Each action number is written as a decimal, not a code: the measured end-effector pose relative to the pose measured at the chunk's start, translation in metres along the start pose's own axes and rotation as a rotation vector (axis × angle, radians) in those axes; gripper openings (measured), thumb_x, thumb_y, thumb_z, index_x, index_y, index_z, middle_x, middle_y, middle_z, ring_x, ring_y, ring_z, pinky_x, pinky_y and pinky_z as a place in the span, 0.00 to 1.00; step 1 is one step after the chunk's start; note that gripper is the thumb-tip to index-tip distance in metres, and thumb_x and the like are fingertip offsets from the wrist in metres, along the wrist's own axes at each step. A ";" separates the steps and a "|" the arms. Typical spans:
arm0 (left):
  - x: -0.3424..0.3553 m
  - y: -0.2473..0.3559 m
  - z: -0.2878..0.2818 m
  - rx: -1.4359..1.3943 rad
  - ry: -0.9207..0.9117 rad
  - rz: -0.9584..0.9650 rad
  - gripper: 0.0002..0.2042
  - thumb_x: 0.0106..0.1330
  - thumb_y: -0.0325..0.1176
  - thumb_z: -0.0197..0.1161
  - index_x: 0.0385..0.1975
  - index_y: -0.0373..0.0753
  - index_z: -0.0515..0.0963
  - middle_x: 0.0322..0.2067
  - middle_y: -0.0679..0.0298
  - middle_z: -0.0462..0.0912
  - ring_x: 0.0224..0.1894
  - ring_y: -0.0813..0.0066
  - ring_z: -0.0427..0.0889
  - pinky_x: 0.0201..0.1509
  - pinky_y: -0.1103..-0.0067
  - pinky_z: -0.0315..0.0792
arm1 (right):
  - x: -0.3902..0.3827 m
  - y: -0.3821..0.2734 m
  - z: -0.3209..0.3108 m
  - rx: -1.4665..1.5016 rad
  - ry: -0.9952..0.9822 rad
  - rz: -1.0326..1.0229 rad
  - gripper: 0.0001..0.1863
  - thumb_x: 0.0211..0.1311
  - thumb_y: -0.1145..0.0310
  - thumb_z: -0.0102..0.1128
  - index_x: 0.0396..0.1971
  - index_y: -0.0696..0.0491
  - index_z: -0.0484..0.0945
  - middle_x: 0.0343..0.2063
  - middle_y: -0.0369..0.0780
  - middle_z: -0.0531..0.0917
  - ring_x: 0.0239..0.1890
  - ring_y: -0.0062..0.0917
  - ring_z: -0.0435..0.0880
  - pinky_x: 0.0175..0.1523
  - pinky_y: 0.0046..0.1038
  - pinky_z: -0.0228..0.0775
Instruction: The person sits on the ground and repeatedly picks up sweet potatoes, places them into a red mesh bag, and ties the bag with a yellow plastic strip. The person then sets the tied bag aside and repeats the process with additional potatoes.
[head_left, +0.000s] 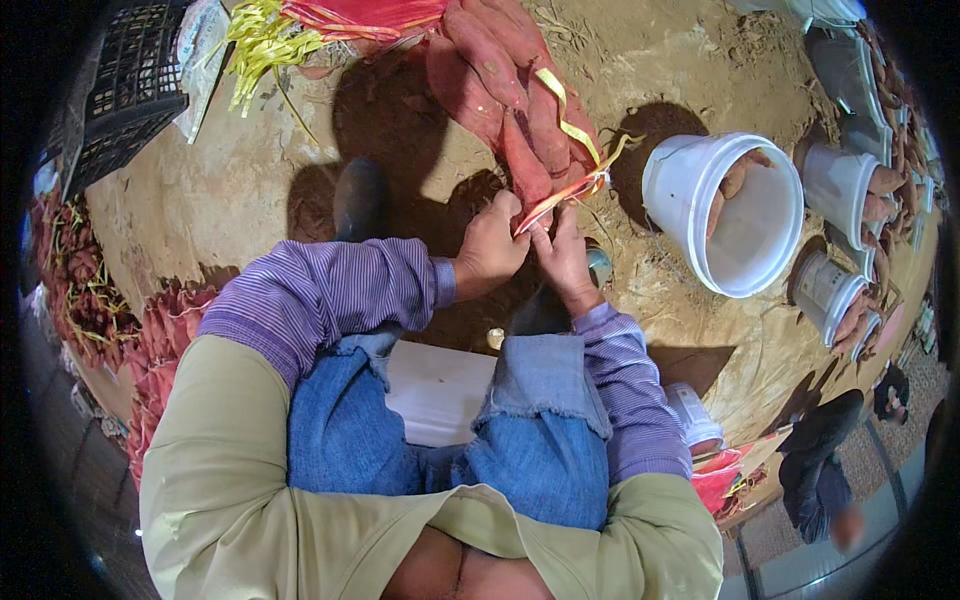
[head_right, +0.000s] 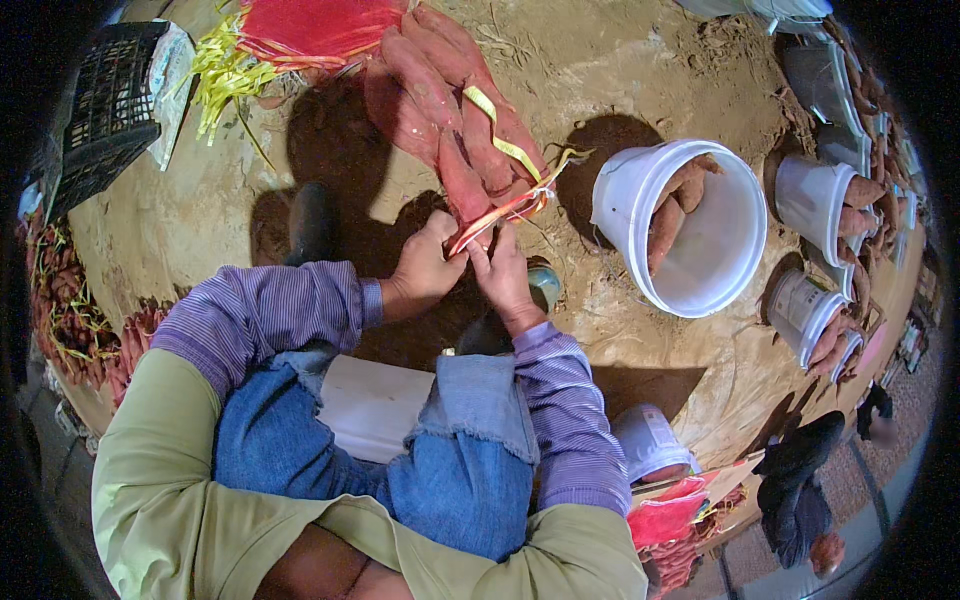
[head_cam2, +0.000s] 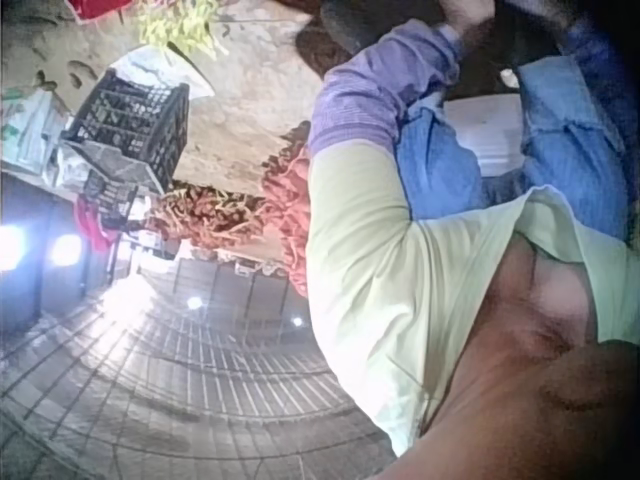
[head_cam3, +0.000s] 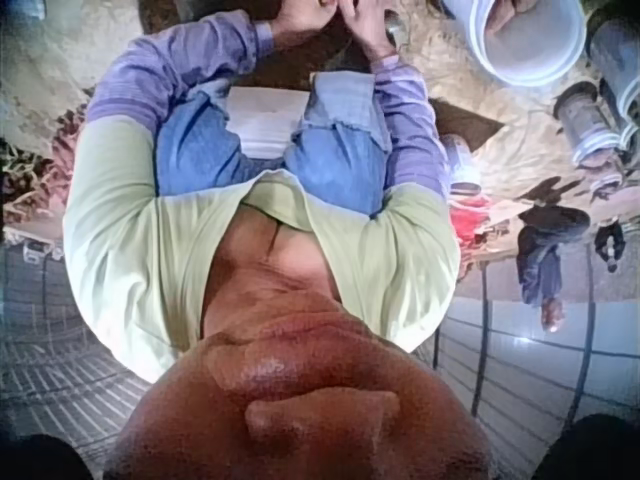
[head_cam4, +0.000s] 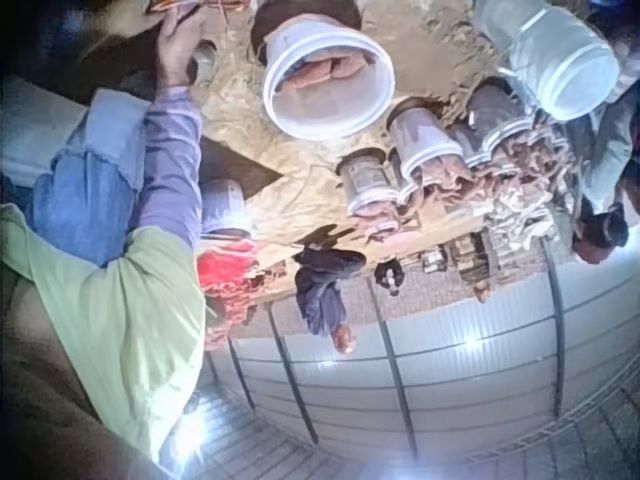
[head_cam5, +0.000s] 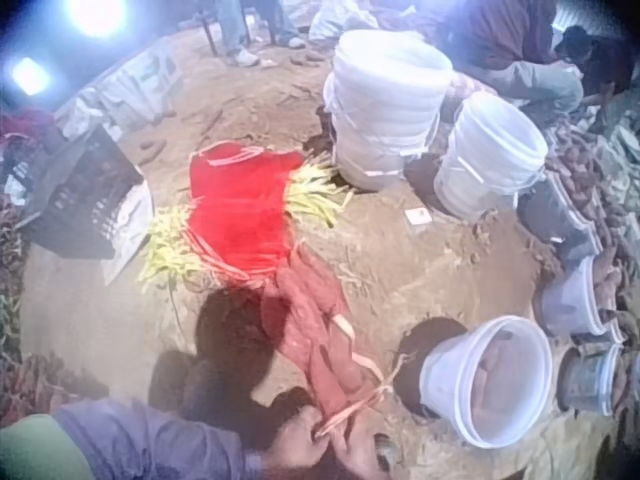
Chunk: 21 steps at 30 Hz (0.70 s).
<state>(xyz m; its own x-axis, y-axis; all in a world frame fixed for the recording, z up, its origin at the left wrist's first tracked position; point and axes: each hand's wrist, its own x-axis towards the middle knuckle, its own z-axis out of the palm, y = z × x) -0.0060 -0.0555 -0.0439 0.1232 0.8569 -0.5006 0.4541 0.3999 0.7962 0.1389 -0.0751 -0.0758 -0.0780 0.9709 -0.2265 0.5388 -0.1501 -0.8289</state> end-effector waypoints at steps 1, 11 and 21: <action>0.002 0.000 -0.001 0.041 -0.047 -0.045 0.13 0.55 0.30 0.61 0.37 0.33 0.68 0.35 0.44 0.77 0.40 0.44 0.77 0.44 0.62 0.71 | -0.002 -0.002 0.003 0.035 0.014 0.028 0.30 0.60 0.61 0.59 0.54 0.62 0.58 0.39 0.59 0.76 0.41 0.55 0.77 0.43 0.44 0.70; -0.003 -0.027 0.016 -0.200 -0.053 0.057 0.08 0.53 0.27 0.55 0.32 0.34 0.76 0.30 0.44 0.78 0.37 0.43 0.78 0.40 0.64 0.71 | 0.014 0.012 0.034 -0.192 0.126 -0.005 0.23 0.52 0.67 0.59 0.45 0.63 0.63 0.30 0.55 0.75 0.31 0.54 0.75 0.37 0.46 0.67; -0.008 -0.058 0.021 0.048 -0.183 -0.064 0.13 0.46 0.19 0.54 0.33 0.35 0.79 0.32 0.48 0.82 0.38 0.64 0.82 0.43 0.71 0.72 | 0.032 -0.010 0.041 -0.083 0.115 -0.032 0.21 0.56 0.57 0.62 0.40 0.58 0.71 0.24 0.51 0.80 0.31 0.49 0.80 0.33 0.43 0.71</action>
<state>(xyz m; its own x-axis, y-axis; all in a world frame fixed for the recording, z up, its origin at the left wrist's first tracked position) -0.0145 -0.0930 -0.0931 0.2492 0.7552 -0.6063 0.5068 0.4318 0.7461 0.0966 -0.0505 -0.0952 -0.0027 0.9906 -0.1367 0.6056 -0.1072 -0.7885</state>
